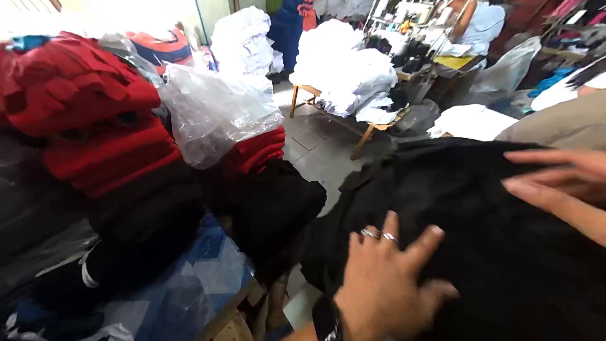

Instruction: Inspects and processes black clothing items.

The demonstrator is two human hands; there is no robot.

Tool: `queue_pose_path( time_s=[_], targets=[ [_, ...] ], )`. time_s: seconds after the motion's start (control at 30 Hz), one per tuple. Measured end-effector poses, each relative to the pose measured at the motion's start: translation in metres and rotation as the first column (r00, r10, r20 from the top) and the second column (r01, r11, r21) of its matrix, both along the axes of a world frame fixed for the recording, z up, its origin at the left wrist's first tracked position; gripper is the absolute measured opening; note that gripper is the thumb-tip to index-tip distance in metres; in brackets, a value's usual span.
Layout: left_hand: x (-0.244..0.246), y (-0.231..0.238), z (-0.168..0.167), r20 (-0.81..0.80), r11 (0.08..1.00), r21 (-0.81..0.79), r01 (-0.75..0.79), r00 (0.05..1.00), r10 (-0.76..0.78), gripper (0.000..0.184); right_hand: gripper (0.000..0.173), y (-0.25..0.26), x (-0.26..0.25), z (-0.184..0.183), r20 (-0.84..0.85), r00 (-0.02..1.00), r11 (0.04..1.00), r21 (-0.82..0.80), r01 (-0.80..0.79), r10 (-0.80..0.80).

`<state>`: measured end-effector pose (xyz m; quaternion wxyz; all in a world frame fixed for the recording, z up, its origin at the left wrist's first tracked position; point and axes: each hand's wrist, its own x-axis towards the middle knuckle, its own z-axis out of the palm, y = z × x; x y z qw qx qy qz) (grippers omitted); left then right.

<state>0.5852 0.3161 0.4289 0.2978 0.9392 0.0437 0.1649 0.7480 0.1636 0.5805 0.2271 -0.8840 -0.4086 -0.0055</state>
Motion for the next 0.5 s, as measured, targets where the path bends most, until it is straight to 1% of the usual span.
queue_pose_path(
  time_s=[0.03, 0.07, 0.1, 0.13, 0.17, 0.2, 0.23, 0.27, 0.3, 0.33, 0.37, 0.4, 0.43, 0.47, 0.5],
  targets=[
    [0.002, 0.013, -0.003, 0.05, 0.995, -0.041, 0.088, 0.995, -0.086, 0.061, 0.056, 0.051, 0.003, 0.007, 0.105, 0.99, 0.996, -0.008, -0.094, 0.094],
    [0.007, 0.03, -0.005, 0.082, 0.975, -0.097, 0.199, 0.978, -0.191, 0.058, 0.055, 0.1, 0.014, 0.009, 0.228, 0.957, 0.983, -0.069, -0.17, 0.181],
    [0.012, 0.05, -0.007, 0.104, 0.93, -0.17, 0.325, 0.945, -0.311, 0.058, 0.054, 0.149, 0.026, 0.009, 0.306, 0.919, 0.964, -0.171, -0.203, 0.248],
    [0.02, 0.072, -0.011, 0.124, 0.851, -0.27, 0.45, 0.893, -0.432, 0.058, 0.051, 0.198, 0.04, 0.007, 0.306, 0.907, 0.935, -0.291, -0.201, 0.29],
    [0.029, 0.096, -0.016, 0.165, 0.727, -0.402, 0.557, 0.825, -0.54, 0.057, 0.048, 0.247, 0.055, 0.002, 0.235, 0.926, 0.891, -0.417, -0.177, 0.294],
    [0.041, 0.123, -0.027, 0.246, 0.557, -0.544, 0.627, 0.754, -0.609, 0.052, 0.046, 0.296, 0.074, -0.011, 0.155, 0.947, 0.837, -0.523, -0.164, 0.282],
    [0.054, 0.15, -0.045, 0.318, 0.379, -0.675, 0.634, 0.713, -0.625, 0.046, 0.046, 0.342, 0.095, -0.029, 0.069, 0.962, 0.786, -0.592, -0.175, 0.266],
    [0.065, 0.176, -0.067, 0.351, 0.231, -0.786, 0.574, 0.721, -0.598, 0.039, 0.046, 0.379, 0.12, -0.052, -0.01, 0.967, 0.751, -0.628, -0.204, 0.255],
    [0.074, 0.202, -0.093, 0.321, 0.184, -0.862, 0.473, 0.788, -0.525, 0.033, 0.047, 0.41, 0.145, -0.079, -0.082, 0.967, 0.724, -0.648, -0.236, 0.242],
    [0.085, 0.23, -0.12, 0.205, 0.257, -0.906, 0.336, 0.881, -0.427, 0.029, 0.048, 0.434, 0.17, -0.108, -0.141, 0.964, 0.698, -0.667, -0.26, 0.224],
    [0.097, 0.257, -0.149, 0.027, 0.411, -0.898, 0.158, 0.951, -0.307, 0.026, 0.048, 0.452, 0.193, -0.136, -0.188, 0.961, 0.679, -0.68, -0.276, 0.203],
    [0.11, 0.282, -0.18, -0.163, 0.552, -0.833, -0.041, 0.971, -0.173, 0.025, 0.047, 0.462, 0.211, -0.163, -0.217, 0.961, 0.663, -0.696, -0.276, 0.172],
    [0.122, 0.305, -0.21, -0.326, 0.626, -0.749, -0.217, 0.943, -0.062, 0.025, 0.046, 0.467, 0.224, -0.189, -0.235, 0.963, 0.651, -0.711, -0.265, 0.135],
    [0.133, 0.328, -0.235, -0.44, 0.663, -0.668, -0.338, 0.898, 0.015, 0.026, 0.045, 0.469, 0.231, -0.211, -0.262, 0.96, 0.636, -0.725, -0.262, 0.097],
    [0.143, 0.349, -0.256, -0.504, 0.683, -0.61, -0.402, 0.862, 0.056, 0.026, 0.045, 0.469, 0.235, -0.229, -0.294, 0.953, 0.617, -0.739, -0.272, 0.069]
  ],
)
